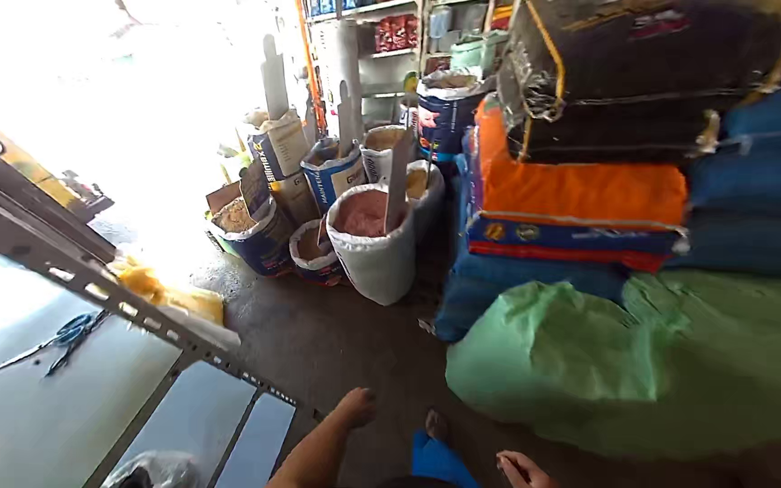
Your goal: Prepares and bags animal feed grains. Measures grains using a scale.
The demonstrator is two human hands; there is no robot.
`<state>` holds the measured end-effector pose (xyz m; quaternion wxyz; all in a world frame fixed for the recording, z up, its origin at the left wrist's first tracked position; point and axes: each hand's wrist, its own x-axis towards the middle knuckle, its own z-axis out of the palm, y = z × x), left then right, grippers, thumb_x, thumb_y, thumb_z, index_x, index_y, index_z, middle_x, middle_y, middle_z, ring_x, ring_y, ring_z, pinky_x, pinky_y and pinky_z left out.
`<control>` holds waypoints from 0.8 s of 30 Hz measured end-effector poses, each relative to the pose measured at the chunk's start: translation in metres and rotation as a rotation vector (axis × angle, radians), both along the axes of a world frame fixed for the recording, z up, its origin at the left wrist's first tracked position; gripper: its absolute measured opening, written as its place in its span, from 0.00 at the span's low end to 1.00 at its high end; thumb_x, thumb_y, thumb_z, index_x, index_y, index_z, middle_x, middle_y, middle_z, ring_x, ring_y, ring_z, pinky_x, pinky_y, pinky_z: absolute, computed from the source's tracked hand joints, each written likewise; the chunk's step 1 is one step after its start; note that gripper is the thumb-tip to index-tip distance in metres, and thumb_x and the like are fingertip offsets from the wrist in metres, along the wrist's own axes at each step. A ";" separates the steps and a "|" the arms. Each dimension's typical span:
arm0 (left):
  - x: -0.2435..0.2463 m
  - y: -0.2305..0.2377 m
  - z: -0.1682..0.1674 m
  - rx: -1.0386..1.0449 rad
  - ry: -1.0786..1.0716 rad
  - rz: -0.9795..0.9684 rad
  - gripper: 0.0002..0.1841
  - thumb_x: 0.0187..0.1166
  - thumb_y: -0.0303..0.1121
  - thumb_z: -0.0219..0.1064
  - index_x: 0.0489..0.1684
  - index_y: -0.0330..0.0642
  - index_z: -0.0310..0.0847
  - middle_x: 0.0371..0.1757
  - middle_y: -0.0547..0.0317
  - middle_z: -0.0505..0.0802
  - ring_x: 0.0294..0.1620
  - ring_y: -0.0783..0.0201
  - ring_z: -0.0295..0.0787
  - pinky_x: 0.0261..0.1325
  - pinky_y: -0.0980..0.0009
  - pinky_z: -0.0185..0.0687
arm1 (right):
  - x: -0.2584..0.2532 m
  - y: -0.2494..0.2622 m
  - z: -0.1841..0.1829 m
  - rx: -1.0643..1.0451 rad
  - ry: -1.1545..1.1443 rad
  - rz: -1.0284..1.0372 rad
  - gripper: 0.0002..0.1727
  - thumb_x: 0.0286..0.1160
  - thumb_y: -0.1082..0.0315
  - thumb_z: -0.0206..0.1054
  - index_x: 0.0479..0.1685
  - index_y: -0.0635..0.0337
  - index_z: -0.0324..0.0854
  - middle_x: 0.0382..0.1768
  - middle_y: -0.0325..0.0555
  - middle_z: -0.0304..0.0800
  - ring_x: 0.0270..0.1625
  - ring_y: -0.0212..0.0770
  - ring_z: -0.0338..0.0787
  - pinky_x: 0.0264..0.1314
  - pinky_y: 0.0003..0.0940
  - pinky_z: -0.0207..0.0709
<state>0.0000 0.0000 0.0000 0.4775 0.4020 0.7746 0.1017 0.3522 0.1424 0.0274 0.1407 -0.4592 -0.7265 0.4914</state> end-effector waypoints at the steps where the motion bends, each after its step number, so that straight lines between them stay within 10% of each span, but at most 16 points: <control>1: -0.011 0.040 0.007 0.069 0.009 -0.080 0.22 0.89 0.39 0.60 0.76 0.37 0.78 0.76 0.38 0.84 0.80 0.42 0.78 0.83 0.43 0.68 | -0.019 0.024 -0.004 0.000 0.019 -0.004 0.16 0.83 0.73 0.58 0.53 0.80 0.85 0.46 0.68 0.91 0.49 0.51 0.92 0.62 0.45 0.82; 6: -0.073 0.146 0.015 0.194 -0.014 -0.050 0.21 0.89 0.37 0.59 0.75 0.36 0.79 0.76 0.37 0.83 0.79 0.42 0.78 0.83 0.43 0.70 | -0.143 0.157 -0.013 0.001 -0.006 0.184 0.15 0.82 0.71 0.61 0.53 0.76 0.87 0.46 0.65 0.93 0.50 0.53 0.93 0.64 0.51 0.83; 13: -0.207 0.070 -0.038 -0.445 -0.018 0.084 0.21 0.85 0.39 0.64 0.68 0.33 0.83 0.69 0.34 0.88 0.74 0.36 0.82 0.75 0.34 0.73 | -0.387 0.278 -0.010 0.079 -0.172 0.848 0.16 0.81 0.62 0.63 0.53 0.63 0.91 0.56 0.55 0.93 0.61 0.49 0.91 0.73 0.48 0.79; 24: -0.485 -0.030 -0.025 -0.416 -0.005 0.539 0.20 0.86 0.36 0.63 0.68 0.31 0.81 0.70 0.31 0.86 0.74 0.34 0.81 0.74 0.32 0.73 | -0.762 0.142 -0.011 -0.038 0.128 1.088 0.16 0.80 0.67 0.60 0.51 0.68 0.90 0.50 0.55 0.93 0.53 0.42 0.92 0.64 0.40 0.83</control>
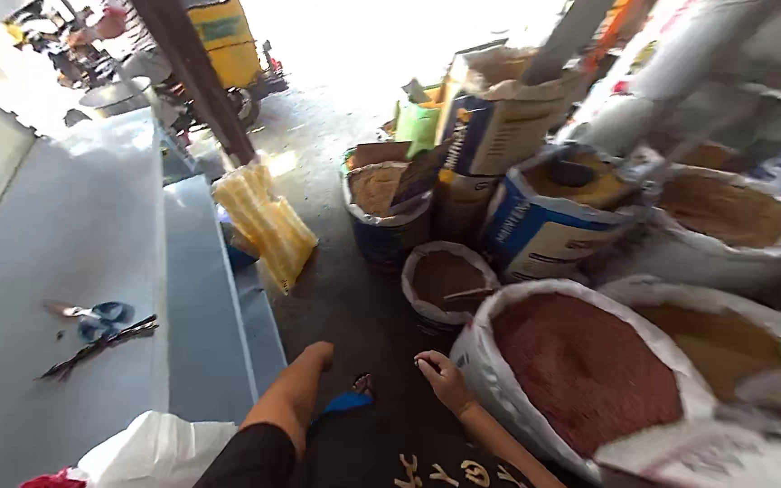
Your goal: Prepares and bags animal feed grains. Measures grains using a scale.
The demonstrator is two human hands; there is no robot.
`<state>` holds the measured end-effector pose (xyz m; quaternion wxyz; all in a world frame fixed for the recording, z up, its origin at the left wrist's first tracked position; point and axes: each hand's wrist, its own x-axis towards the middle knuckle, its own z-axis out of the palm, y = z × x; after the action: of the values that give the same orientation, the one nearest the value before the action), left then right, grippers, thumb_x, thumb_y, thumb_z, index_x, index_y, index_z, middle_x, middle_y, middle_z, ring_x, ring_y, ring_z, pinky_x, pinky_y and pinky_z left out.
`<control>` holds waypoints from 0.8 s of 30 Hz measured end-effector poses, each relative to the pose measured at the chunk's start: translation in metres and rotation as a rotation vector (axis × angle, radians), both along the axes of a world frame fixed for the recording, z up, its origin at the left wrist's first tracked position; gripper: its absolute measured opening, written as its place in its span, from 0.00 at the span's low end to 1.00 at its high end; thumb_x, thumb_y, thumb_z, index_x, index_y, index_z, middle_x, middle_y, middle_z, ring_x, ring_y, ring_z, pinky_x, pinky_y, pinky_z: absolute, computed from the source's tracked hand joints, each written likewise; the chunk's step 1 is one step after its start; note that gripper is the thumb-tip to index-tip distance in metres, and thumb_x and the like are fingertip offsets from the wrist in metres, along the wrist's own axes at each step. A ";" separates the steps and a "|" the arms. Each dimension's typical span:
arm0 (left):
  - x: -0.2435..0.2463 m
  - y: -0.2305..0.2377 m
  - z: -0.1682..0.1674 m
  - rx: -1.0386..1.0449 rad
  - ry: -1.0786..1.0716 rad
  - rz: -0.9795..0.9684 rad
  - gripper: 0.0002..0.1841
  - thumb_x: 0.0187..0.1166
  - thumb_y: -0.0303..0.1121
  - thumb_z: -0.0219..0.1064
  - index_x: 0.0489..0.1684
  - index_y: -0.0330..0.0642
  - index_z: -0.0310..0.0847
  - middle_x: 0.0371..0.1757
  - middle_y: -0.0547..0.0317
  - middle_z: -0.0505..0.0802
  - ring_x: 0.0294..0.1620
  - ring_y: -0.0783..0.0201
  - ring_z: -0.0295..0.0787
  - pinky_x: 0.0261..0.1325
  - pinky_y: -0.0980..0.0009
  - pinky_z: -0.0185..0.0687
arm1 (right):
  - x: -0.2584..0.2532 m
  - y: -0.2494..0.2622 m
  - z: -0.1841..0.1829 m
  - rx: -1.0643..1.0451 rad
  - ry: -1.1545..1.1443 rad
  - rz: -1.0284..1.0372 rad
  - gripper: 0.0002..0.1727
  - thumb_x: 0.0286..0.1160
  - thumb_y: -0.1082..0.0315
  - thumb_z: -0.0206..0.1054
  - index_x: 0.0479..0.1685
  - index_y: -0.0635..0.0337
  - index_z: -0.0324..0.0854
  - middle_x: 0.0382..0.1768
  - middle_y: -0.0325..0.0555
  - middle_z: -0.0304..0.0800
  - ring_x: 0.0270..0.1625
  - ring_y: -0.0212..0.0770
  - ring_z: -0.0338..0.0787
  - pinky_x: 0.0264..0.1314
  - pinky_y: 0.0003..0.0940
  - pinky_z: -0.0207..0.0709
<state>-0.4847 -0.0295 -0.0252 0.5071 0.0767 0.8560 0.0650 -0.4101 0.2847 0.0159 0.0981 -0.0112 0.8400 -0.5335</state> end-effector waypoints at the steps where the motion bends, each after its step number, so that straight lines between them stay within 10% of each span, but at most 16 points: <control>1: -0.026 -0.003 0.005 0.054 0.008 0.003 0.20 0.87 0.36 0.63 0.70 0.31 0.80 0.70 0.30 0.86 0.74 0.33 0.81 0.75 0.32 0.73 | -0.025 -0.017 0.001 -0.039 0.014 0.024 0.15 0.80 0.67 0.60 0.50 0.68 0.89 0.48 0.53 0.93 0.51 0.39 0.92 0.62 0.37 0.84; 10: -0.230 -0.077 0.005 0.180 0.137 0.243 0.22 0.91 0.39 0.58 0.78 0.37 0.76 0.72 0.36 0.86 0.78 0.41 0.80 0.81 0.41 0.70 | -0.265 -0.069 0.018 -0.045 0.027 0.348 0.16 0.78 0.64 0.60 0.48 0.64 0.91 0.47 0.46 0.94 0.51 0.32 0.91 0.62 0.30 0.83; 19: -0.326 -0.223 -0.010 -0.155 -0.011 0.695 0.24 0.87 0.43 0.62 0.73 0.34 0.80 0.72 0.32 0.85 0.76 0.37 0.80 0.77 0.36 0.72 | -0.539 -0.165 0.026 0.034 -0.075 0.603 0.16 0.84 0.66 0.60 0.57 0.65 0.88 0.56 0.54 0.92 0.58 0.42 0.91 0.69 0.40 0.82; 24: -0.427 -0.279 0.008 -0.035 0.344 1.052 0.24 0.89 0.40 0.62 0.77 0.33 0.76 0.72 0.33 0.86 0.77 0.37 0.80 0.81 0.40 0.69 | -0.634 -0.247 0.040 -0.049 -0.009 0.815 0.13 0.82 0.68 0.65 0.54 0.65 0.90 0.54 0.57 0.92 0.56 0.47 0.92 0.68 0.44 0.83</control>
<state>-0.9118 -0.3084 -0.0175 0.2601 -0.3602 0.8503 0.2820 -1.0439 0.0372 0.0557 0.3046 -0.3431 0.7534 -0.4710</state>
